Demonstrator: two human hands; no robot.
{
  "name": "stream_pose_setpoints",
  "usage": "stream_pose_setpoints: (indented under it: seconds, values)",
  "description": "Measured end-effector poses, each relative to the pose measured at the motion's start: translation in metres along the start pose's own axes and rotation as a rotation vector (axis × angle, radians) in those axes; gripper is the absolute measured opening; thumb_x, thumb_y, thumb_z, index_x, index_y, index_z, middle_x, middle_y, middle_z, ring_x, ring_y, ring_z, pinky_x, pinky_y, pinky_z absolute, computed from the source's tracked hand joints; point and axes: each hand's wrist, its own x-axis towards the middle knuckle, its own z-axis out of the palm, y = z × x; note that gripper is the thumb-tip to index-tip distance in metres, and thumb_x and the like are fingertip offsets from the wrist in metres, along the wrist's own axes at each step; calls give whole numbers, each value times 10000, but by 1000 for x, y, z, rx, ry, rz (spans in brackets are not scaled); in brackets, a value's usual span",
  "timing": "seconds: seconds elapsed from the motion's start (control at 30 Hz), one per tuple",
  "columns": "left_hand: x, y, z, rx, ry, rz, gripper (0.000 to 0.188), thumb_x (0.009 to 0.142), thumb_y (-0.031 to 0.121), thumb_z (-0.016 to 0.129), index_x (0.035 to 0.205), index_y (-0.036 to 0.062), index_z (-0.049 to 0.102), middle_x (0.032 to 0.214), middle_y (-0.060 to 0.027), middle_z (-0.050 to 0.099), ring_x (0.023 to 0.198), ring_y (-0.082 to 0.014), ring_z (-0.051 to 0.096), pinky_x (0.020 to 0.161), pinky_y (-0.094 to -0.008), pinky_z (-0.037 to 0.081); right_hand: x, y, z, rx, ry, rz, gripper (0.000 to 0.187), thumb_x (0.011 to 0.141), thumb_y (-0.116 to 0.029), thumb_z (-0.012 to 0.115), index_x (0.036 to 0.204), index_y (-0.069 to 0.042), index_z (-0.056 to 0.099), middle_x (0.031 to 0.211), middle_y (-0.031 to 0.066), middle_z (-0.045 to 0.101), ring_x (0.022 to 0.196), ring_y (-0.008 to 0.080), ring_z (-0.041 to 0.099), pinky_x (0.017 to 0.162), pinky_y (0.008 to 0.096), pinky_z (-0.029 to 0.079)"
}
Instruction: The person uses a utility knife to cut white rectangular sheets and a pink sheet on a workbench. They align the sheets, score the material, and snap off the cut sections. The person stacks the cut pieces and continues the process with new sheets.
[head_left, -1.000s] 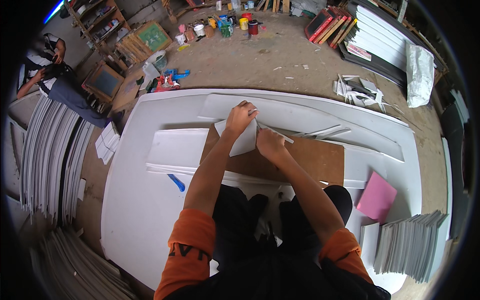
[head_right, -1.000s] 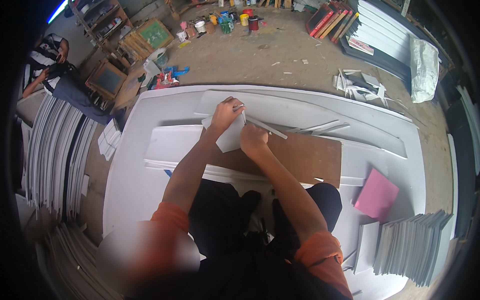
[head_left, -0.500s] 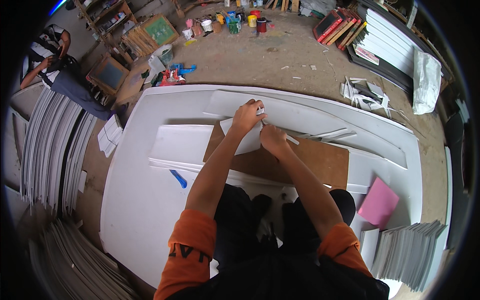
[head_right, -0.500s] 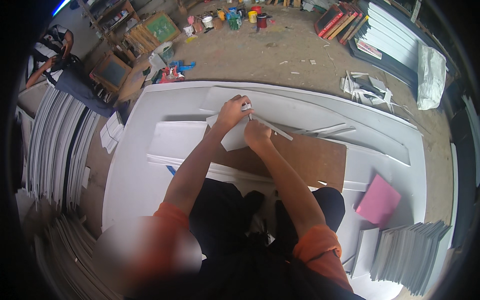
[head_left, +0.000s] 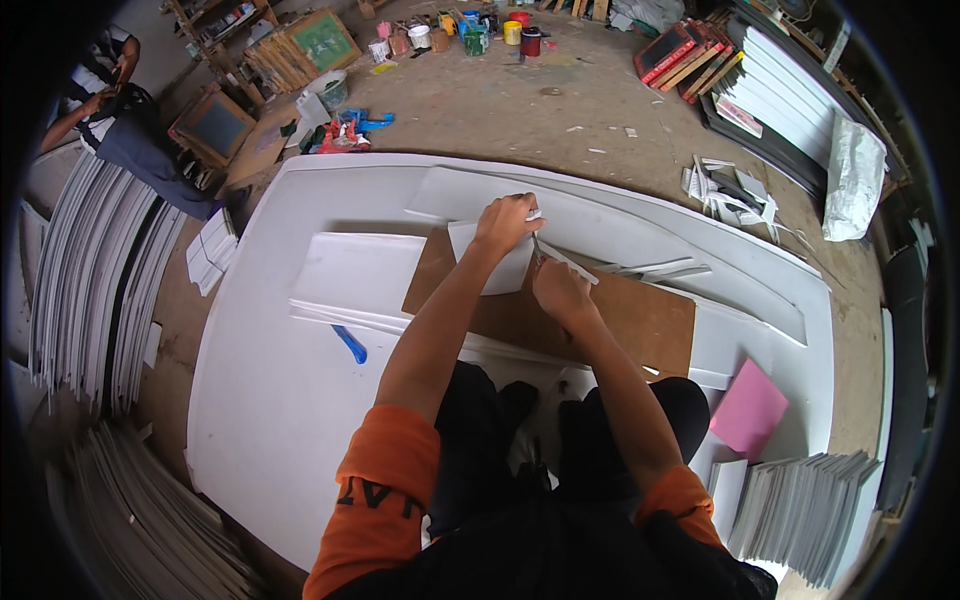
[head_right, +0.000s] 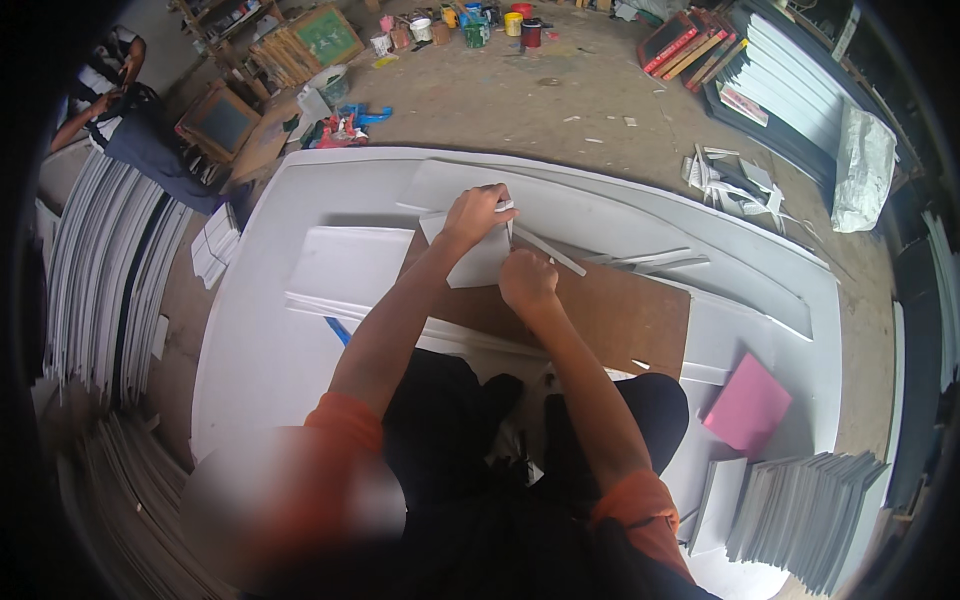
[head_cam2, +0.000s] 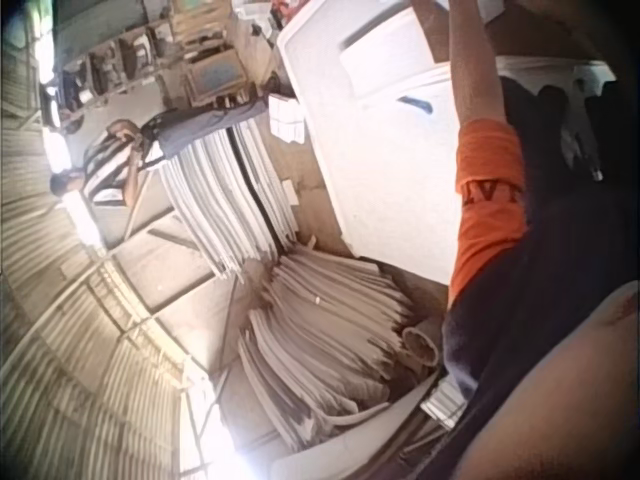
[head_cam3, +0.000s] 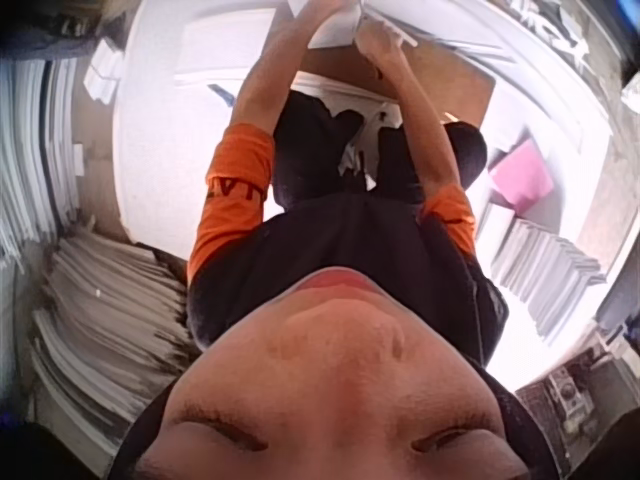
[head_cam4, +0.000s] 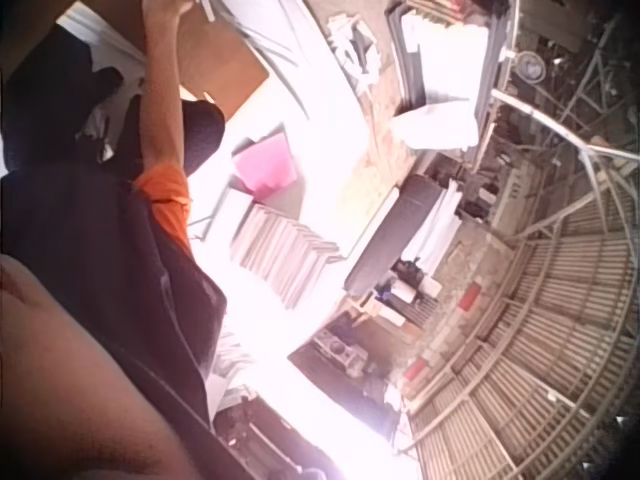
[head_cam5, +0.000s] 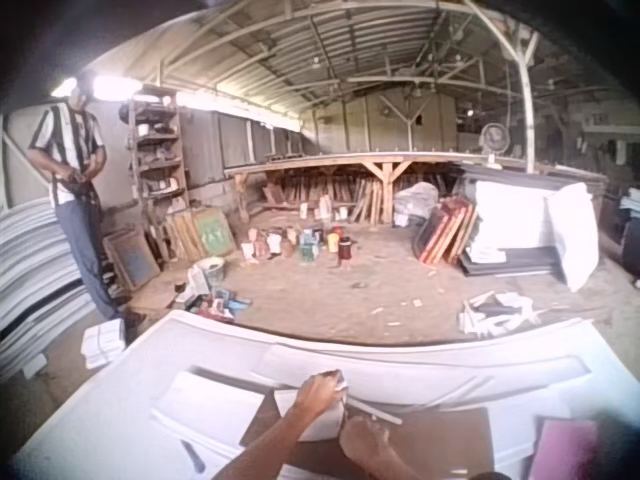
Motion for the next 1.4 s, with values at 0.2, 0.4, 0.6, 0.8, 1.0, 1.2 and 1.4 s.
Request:
stream_pose_setpoints:
  seconds: [0.2, 0.4, 0.6, 0.8, 1.0, 1.2, 1.4]
  values:
    - [-5, -5, -6, -46, 1, 64, 292, 729, 295, 629, 800, 30, 529, 817, -112, 595, 734, -310, 568, 640, -385, 444, 12, -2, 7, -41, 24, -97, 262, 829, -198, 440, 929, 6, 570, 940, 175, 603, 885, 307, 602, 707, 398, 491]
    - [-5, -3, -9, -30, -47, 26, 289, 722, 289, 630, 834, 43, 525, 874, -81, 596, 784, -297, 574, 677, -385, 461, 37, 0, 23, 32, -5, -69, 304, 846, -214, 402, 921, 41, 549, 922, 223, 598, 901, 372, 576, 786, 462, 435]
    - [-2, 2, -2, 52, -25, 0, 326, 695, 324, 650, 849, 65, 527, 825, -76, 599, 760, -286, 578, 644, -380, 457, 40, 7, 27, -62, 51, -157, 300, 837, -229, 424, 933, 19, 564, 910, 195, 606, 889, 354, 586, 782, 450, 445]
    - [-2, 11, 3, 298, -172, -72, 376, 691, 371, 639, 919, 88, 539, 812, -89, 616, 771, -283, 599, 649, -384, 476, 33, 6, 17, -100, -29, -115, 313, 843, -231, 405, 931, 3, 594, 957, 203, 595, 925, 352, 571, 789, 451, 442]
    - [2, 8, 13, 341, -159, -35, 380, 686, 379, 637, 897, 74, 553, 776, -118, 621, 739, -289, 605, 642, -383, 477, 4, 5, 5, -86, 10, -57, 221, 780, -131, 503, 945, -18, 598, 993, 154, 595, 955, 301, 575, 746, 383, 482]
    - [2, -2, 6, 242, -131, -28, 339, 693, 341, 629, 873, 62, 558, 787, -103, 623, 730, -293, 601, 641, -389, 472, 13, 8, 13, -61, -17, -78, 195, 771, -112, 504, 910, -15, 602, 972, 147, 603, 911, 305, 595, 718, 383, 493]
    - [-4, 4, 4, 249, -144, -15, 316, 695, 329, 624, 863, 70, 557, 793, -100, 619, 718, -299, 597, 633, -396, 470, 39, 8, 31, -167, -72, -129, 201, 777, -109, 510, 931, 1, 578, 942, 169, 607, 909, 288, 599, 717, 367, 496]
